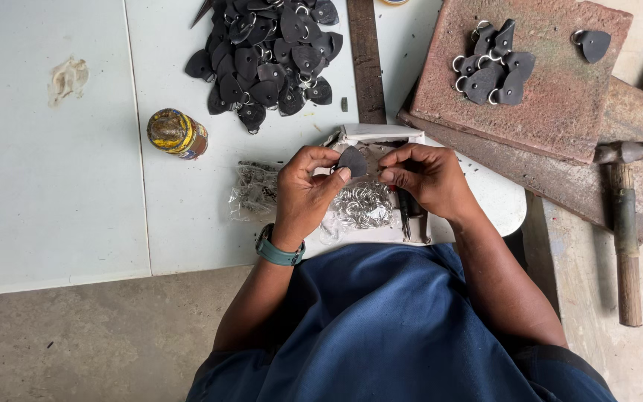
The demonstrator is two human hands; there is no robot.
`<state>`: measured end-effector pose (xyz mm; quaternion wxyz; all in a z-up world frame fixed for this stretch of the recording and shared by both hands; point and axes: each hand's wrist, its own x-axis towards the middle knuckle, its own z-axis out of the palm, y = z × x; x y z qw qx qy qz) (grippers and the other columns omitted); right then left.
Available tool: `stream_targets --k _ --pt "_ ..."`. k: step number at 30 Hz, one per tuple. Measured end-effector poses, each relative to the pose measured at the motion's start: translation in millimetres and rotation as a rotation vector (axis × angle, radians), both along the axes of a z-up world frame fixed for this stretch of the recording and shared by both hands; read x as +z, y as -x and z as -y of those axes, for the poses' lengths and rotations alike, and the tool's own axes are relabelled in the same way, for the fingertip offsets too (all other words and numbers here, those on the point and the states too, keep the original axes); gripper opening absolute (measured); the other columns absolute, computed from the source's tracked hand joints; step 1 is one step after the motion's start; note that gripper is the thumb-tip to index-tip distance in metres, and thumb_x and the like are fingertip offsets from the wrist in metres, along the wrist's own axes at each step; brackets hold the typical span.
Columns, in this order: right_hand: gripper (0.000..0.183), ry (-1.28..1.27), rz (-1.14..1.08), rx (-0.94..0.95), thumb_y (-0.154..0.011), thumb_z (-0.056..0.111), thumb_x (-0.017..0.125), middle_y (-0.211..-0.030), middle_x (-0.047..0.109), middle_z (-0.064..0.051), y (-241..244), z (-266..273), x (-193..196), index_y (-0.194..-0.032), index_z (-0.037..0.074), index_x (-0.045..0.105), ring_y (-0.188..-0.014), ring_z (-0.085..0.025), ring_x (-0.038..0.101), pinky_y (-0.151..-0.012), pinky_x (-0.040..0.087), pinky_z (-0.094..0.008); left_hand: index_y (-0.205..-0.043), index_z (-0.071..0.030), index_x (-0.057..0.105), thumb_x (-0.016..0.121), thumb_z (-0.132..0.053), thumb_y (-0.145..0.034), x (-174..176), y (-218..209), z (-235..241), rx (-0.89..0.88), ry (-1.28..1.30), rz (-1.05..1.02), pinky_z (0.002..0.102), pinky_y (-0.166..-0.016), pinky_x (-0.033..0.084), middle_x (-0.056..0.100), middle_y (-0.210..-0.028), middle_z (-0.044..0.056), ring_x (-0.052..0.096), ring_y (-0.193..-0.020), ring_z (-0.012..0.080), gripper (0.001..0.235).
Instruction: The person assembles keychains by attaching metal rings to black leather pieces. They pick up a leather piece and a ring, connect them, and place the finished item on a wooden block. Later, they use a hammer to secure the rings on the leather pieces.
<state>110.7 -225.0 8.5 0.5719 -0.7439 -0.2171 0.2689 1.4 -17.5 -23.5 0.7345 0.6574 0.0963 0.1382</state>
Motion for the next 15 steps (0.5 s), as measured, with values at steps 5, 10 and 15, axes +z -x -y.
stream_targets --k 5,10,15 --pt "0.026 -0.055 -0.114 0.017 -0.084 0.001 0.077 -0.100 0.077 -0.008 2 3 0 -0.110 0.000 0.074 -0.093 -0.011 0.074 -0.083 0.062 -0.025 -0.115 0.002 0.064 0.076 -0.006 -0.095 -6 0 5 0.010 -0.070 -0.032 0.023 -0.075 0.062 0.072 -0.109 0.015 0.073 -0.092 0.0125 0.025" --pt "0.010 -0.089 -0.085 -0.062 -0.092 -0.001 0.076 -0.094 0.077 -0.011 9 0 3 -0.102 -0.004 0.075 -0.084 -0.014 0.071 -0.076 0.059 -0.026 -0.116 0.002 0.063 0.071 -0.005 -0.098 -8 -1 6 -0.033 0.005 0.015 0.025 -0.081 0.065 0.070 -0.113 0.014 0.073 -0.097 0.0143 0.021" --pt "0.006 -0.221 -0.057 -0.056 -0.094 0.002 0.072 -0.097 0.076 -0.007 17 -2 12 -0.099 -0.002 0.073 -0.091 -0.013 0.074 -0.084 0.061 -0.026 -0.114 0.001 0.064 0.071 -0.005 -0.097 -6 1 7 -0.050 0.040 -0.008 0.025 -0.075 0.065 0.070 -0.110 0.012 0.076 -0.092 0.0153 0.019"
